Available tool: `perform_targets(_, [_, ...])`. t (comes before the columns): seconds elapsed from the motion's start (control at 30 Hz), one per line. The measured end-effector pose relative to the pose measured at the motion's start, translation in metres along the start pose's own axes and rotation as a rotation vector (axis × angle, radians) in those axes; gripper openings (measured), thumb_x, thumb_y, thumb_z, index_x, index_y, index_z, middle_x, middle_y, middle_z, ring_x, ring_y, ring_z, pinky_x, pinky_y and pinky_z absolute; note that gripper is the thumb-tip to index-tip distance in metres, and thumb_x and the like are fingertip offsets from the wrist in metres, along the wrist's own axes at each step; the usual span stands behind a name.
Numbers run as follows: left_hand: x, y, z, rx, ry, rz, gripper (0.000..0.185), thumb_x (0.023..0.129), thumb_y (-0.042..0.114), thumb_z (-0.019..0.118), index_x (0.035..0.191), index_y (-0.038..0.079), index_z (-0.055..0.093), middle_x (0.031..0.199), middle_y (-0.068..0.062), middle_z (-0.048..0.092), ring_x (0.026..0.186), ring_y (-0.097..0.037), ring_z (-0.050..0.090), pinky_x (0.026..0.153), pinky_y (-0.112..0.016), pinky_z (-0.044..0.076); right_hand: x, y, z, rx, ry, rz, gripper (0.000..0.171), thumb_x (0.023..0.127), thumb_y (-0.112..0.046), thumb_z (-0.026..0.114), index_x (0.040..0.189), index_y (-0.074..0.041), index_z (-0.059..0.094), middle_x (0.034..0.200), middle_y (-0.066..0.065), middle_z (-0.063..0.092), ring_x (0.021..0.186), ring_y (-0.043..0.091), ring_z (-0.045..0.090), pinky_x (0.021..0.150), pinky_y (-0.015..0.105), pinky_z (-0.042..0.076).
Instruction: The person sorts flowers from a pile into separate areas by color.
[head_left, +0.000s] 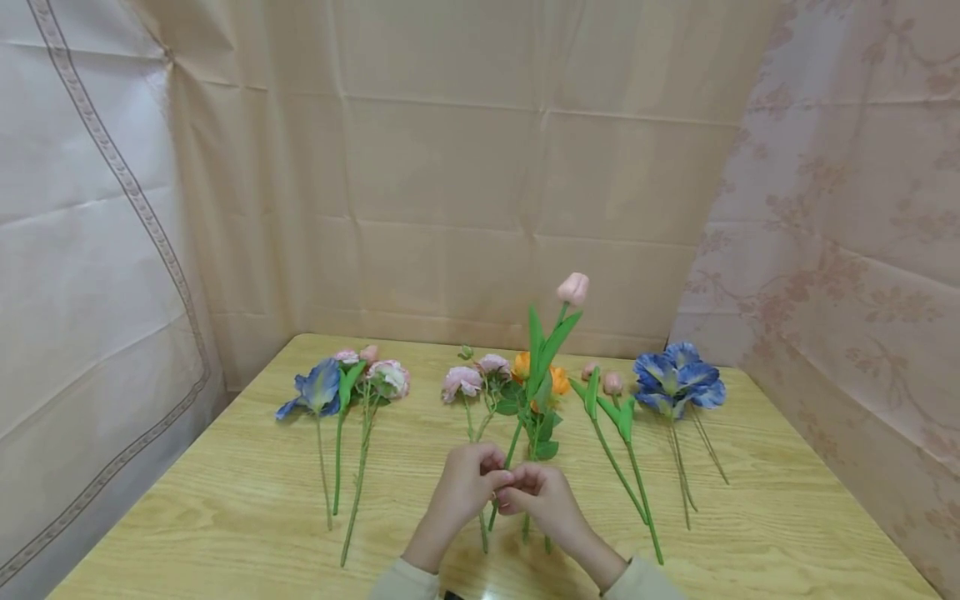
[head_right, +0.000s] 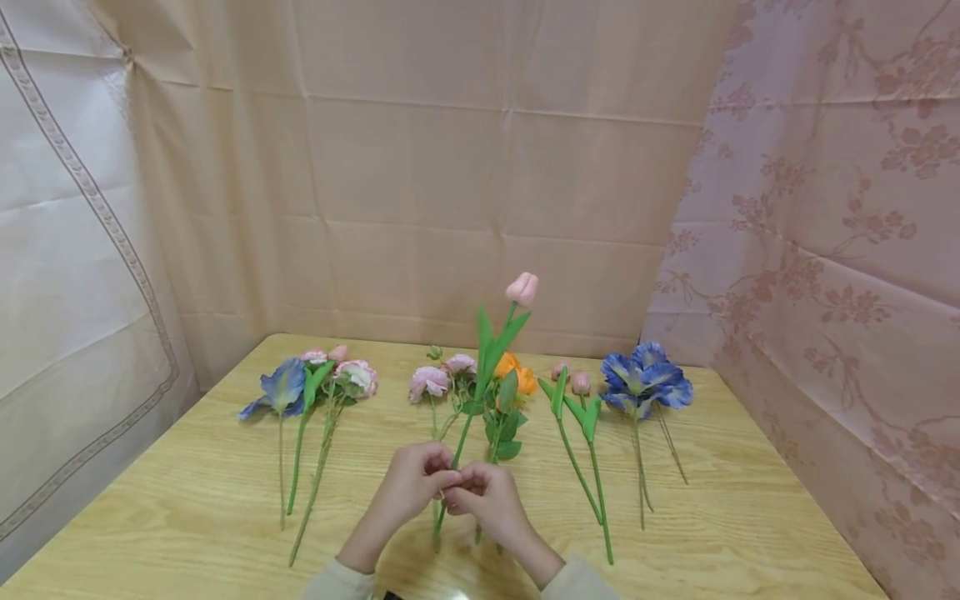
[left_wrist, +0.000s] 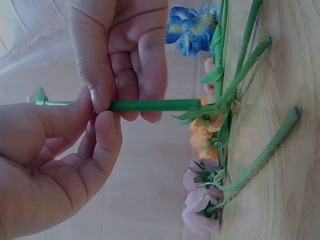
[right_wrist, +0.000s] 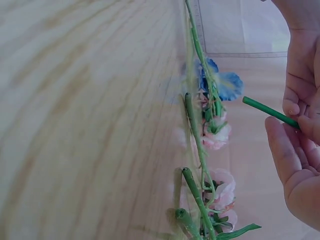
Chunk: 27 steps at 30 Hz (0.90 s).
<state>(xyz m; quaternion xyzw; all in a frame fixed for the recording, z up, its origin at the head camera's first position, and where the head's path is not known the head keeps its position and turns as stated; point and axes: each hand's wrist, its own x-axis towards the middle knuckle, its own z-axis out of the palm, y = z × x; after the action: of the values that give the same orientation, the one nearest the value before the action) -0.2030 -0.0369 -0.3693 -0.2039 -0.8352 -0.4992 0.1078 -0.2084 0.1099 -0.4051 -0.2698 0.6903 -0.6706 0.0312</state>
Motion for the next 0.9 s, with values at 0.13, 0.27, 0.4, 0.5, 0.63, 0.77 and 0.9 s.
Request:
perform_targets(0.13, [0.0, -0.001, 0.001, 0.026, -0.002, 0.011, 0.015, 0.073, 0.001, 0.07, 0.067, 0.003, 0.057, 0.061, 0.002, 0.053, 0.054, -0.004, 0.045, 0.048, -0.019, 0.04, -0.001, -0.001, 0.0, -0.012, 0.0, -0.008, 0.015, 0.081, 0.007, 0.057, 0.087, 0.021, 0.052, 0.082, 0.032, 0.058, 0.069, 0.012, 0.063, 0.061, 0.035, 0.051])
perform_targets(0.27, [0.0, -0.001, 0.002, 0.031, -0.025, 0.0, 0.013, 0.074, 0.002, 0.07, 0.07, 0.001, 0.057, 0.062, 0.001, 0.054, 0.055, -0.005, 0.047, 0.049, -0.02, 0.041, -0.001, -0.003, 0.0, -0.072, 0.032, 0.011, 0.013, 0.081, 0.007, 0.057, 0.085, 0.019, 0.053, 0.081, 0.032, 0.058, 0.066, 0.014, 0.062, 0.059, 0.034, 0.052])
perform_targets(0.4, [-0.001, -0.002, 0.002, 0.04, -0.052, -0.018, 0.011, 0.077, 0.006, 0.069, 0.077, -0.001, 0.06, 0.062, 0.001, 0.055, 0.055, -0.006, 0.048, 0.049, -0.021, 0.042, -0.004, -0.017, 0.001, -0.188, 0.073, 0.057, 0.007, 0.079, 0.01, 0.056, 0.082, 0.017, 0.054, 0.077, 0.029, 0.058, 0.062, 0.02, 0.061, 0.056, 0.033, 0.052])
perform_targets(0.5, [-0.001, -0.003, 0.001, 0.066, -0.061, -0.018, 0.011, 0.079, 0.009, 0.067, 0.079, 0.0, 0.061, 0.061, 0.002, 0.054, 0.053, -0.006, 0.046, 0.048, -0.021, 0.04, -0.004, -0.016, -0.006, -0.277, 0.081, 0.089, 0.004, 0.079, 0.01, 0.056, 0.079, 0.014, 0.054, 0.072, 0.02, 0.059, 0.058, 0.021, 0.06, 0.053, 0.031, 0.051])
perform_targets(0.63, [-0.002, -0.004, 0.001, 0.091, -0.079, -0.03, 0.01, 0.081, 0.011, 0.065, 0.08, 0.002, 0.06, 0.06, 0.004, 0.05, 0.052, -0.005, 0.043, 0.048, -0.021, 0.039, -0.004, -0.006, -0.019, -0.351, 0.081, 0.129, 0.005, 0.079, 0.007, 0.059, 0.077, 0.009, 0.055, 0.066, 0.01, 0.057, 0.054, 0.019, 0.058, 0.05, 0.03, 0.051])
perform_targets(0.77, [-0.002, -0.006, 0.0, 0.105, -0.094, -0.047, 0.01, 0.081, 0.012, 0.065, 0.079, 0.003, 0.061, 0.06, 0.005, 0.048, 0.053, -0.006, 0.043, 0.048, -0.022, 0.038, -0.007, -0.009, -0.027, -0.405, 0.112, 0.17, 0.006, 0.077, 0.007, 0.06, 0.074, 0.006, 0.055, 0.063, 0.007, 0.056, 0.052, 0.022, 0.057, 0.048, 0.031, 0.05])
perform_targets(0.9, [-0.002, -0.006, 0.0, 0.114, -0.098, -0.057, 0.011, 0.082, 0.013, 0.064, 0.08, 0.003, 0.061, 0.062, 0.005, 0.05, 0.055, -0.006, 0.044, 0.049, -0.022, 0.039, -0.01, -0.01, -0.036, -0.465, 0.14, 0.203, 0.008, 0.076, 0.008, 0.061, 0.072, 0.004, 0.055, 0.061, 0.006, 0.055, 0.049, 0.021, 0.057, 0.046, 0.031, 0.05])
